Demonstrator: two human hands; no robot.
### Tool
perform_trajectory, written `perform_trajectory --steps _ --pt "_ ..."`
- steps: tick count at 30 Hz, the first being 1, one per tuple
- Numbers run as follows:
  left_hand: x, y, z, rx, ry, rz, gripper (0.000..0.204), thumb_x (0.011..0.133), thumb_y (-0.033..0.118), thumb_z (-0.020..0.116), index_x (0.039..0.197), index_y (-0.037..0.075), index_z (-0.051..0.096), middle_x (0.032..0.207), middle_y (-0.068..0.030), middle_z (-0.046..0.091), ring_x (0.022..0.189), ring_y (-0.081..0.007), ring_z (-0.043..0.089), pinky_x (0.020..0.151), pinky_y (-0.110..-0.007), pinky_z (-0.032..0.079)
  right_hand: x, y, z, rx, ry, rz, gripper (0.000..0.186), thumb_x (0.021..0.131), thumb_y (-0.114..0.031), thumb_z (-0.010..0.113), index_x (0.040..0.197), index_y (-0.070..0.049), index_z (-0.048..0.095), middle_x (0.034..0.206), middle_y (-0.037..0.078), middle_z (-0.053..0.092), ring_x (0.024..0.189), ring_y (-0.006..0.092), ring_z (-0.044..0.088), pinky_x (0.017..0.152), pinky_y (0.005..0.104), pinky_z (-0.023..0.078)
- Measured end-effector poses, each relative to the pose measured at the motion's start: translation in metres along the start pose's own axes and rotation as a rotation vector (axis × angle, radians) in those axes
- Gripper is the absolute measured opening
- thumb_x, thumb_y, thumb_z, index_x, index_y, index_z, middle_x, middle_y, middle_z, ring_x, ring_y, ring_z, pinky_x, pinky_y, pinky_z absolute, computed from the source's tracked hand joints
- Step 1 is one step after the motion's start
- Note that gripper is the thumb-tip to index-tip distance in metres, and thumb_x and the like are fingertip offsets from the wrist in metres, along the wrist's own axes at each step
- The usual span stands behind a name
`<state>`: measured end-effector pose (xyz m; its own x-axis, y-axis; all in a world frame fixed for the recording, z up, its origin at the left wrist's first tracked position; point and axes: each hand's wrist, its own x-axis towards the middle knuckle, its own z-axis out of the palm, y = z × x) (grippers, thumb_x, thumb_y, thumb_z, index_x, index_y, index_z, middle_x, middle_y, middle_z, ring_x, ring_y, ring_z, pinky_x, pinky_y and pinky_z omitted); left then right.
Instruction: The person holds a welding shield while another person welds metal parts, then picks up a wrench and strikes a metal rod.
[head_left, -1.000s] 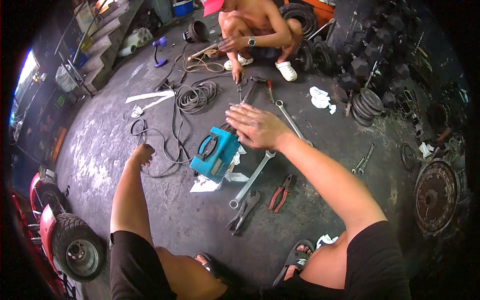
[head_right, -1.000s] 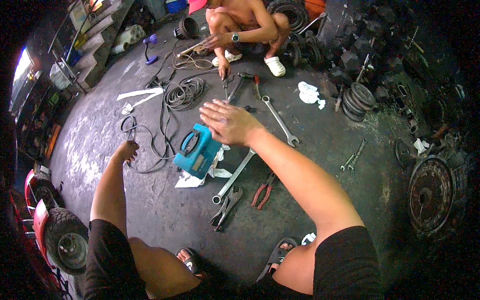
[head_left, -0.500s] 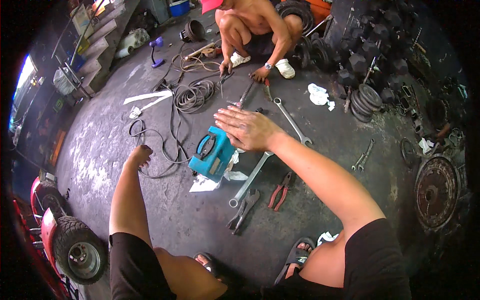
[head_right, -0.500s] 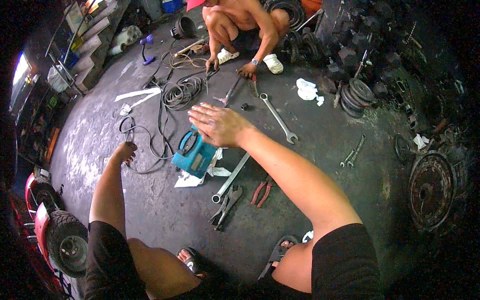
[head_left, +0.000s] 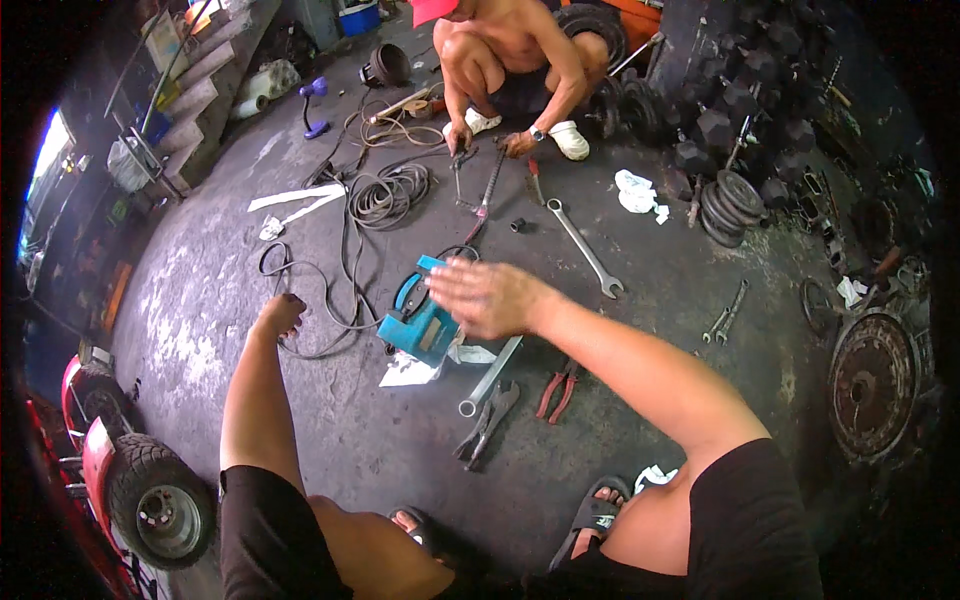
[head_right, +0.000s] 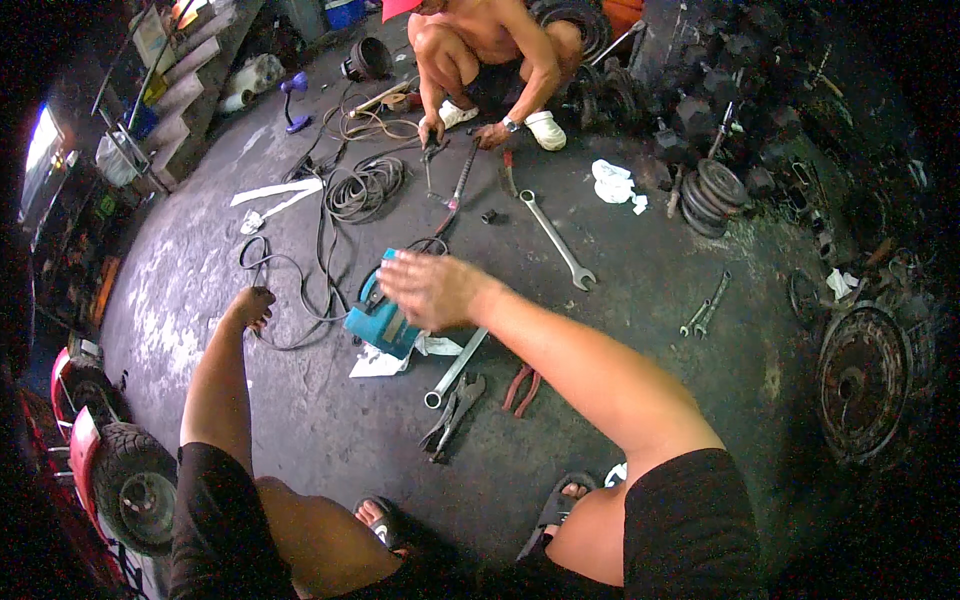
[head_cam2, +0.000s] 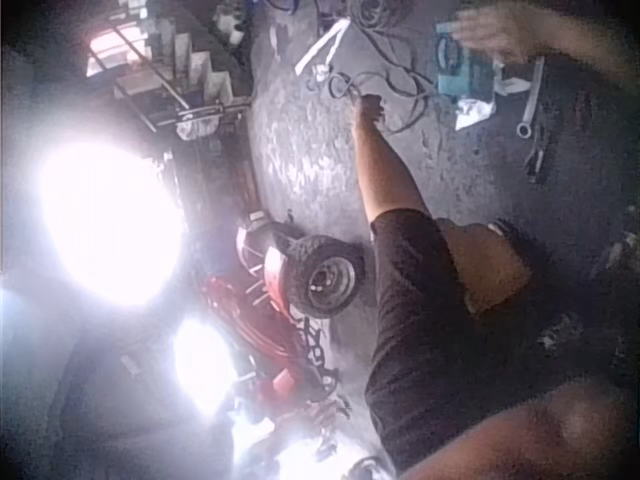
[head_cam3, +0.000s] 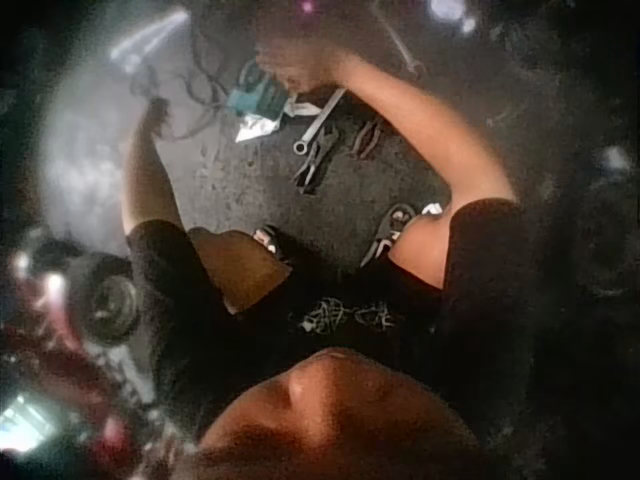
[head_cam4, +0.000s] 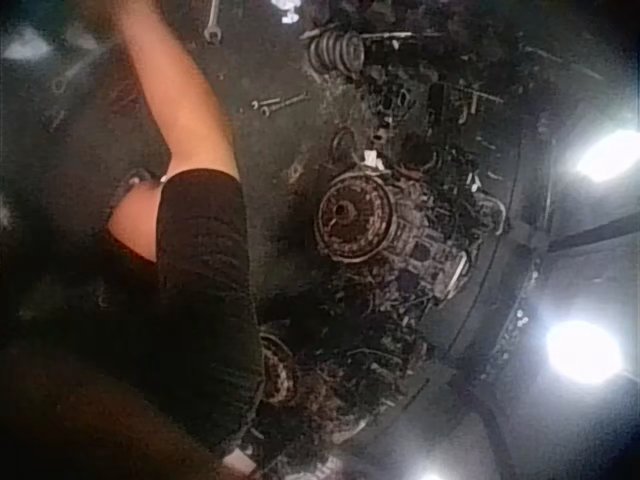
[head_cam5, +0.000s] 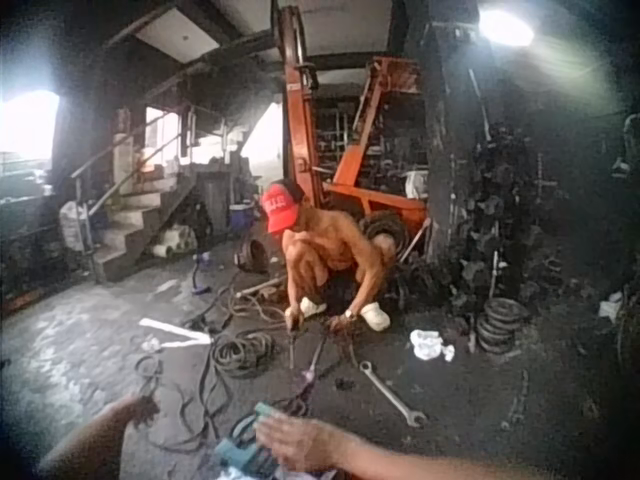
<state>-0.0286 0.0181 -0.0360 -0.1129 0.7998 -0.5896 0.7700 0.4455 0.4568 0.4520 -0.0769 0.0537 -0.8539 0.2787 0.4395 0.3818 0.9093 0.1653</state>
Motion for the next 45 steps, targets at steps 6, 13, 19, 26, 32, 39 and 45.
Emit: perform_trajectory --steps 6,13,19,26,32,39,45 --pt "-0.028 0.017 0.008 0.025 0.127 0.006 0.023 0.093 0.023 0.051 0.105 0.007 0.062 0.078 -0.0097 0.066 0.05 -0.0196 0.061 0.042 -0.034 0.046 -0.002 -0.02 0.012 0.113 0.08 -0.078 0.041 0.082 -0.022 0.061 0.115 0.001 0.063 0.128 0.015 0.059 0.124 0.0243 0.054 0.111 0.04 0.037" --pt "-0.017 -0.009 -0.002 -0.11 0.057 0.153 0.023 0.092 0.023 0.052 0.105 0.007 0.062 0.078 -0.0095 0.067 0.052 -0.019 0.063 0.044 -0.034 0.048 0.002 -0.009 0.001 0.069 0.034 -0.023 0.044 0.082 -0.027 0.064 0.118 -0.002 0.063 0.132 0.015 0.056 0.129 0.0244 0.049 0.114 0.0398 0.033" --pt "0.011 -0.016 0.001 -0.001 0.068 0.036 0.021 0.093 0.026 0.053 0.097 0.007 0.061 0.069 -0.0089 0.062 0.048 -0.019 0.059 0.038 -0.035 0.043 0.007 0.003 -0.006 -0.082 -0.051 -0.008 0.042 0.091 -0.026 0.052 0.122 0.001 0.058 0.135 0.017 0.053 0.132 0.0269 0.046 0.115 0.0414 0.031" --pt "-0.001 -0.002 0.003 0.009 0.105 -0.012 0.021 0.093 0.026 0.05 0.1 0.01 0.062 0.076 -0.0098 0.065 0.048 -0.0207 0.06 0.038 -0.037 0.042 0.005 0.03 -0.025 -0.094 0.079 0.099 0.043 0.087 -0.022 0.055 0.125 -0.002 0.058 0.133 0.014 0.056 0.128 0.0266 0.05 0.114 0.0401 0.033" --pt "-0.006 -0.008 0.008 -0.012 0.077 -0.014 0.032 0.093 0.026 0.057 0.119 0.008 0.055 0.08 -0.0134 0.064 0.051 -0.0231 0.058 0.043 -0.038 0.047 0.009 0.027 -0.04 -0.089 0.131 0.094 0.04 0.09 -0.027 0.054 0.12 -0.002 0.061 0.13 0.016 0.057 0.126 0.0276 0.051 0.112 0.0408 0.035" --pt "-0.017 -0.013 0.006 -0.222 0.129 0.279 0.026 0.091 0.029 0.055 0.108 0.01 0.059 0.077 -0.0071 0.064 0.052 -0.0146 0.059 0.042 -0.029 0.044 0.017 0.023 -0.053 0.004 0.109 0.138 0.036 0.084 -0.018 0.059 0.114 0.001 0.063 0.12 0.014 0.063 0.11 0.0279 0.06 0.094 0.0397 0.048" --pt "-0.029 0.018 0.007 0.047 0.155 0.047 0.025 0.092 0.03 0.055 0.107 0.01 0.059 0.08 -0.0072 0.066 0.055 -0.0137 0.061 0.043 -0.029 0.046 0.015 0.026 -0.045 0.054 0.127 0.163 0.031 0.081 -0.017 0.059 0.107 0.0 0.063 0.111 0.014 0.062 0.101 0.0287 0.059 0.088 0.0403 0.048"
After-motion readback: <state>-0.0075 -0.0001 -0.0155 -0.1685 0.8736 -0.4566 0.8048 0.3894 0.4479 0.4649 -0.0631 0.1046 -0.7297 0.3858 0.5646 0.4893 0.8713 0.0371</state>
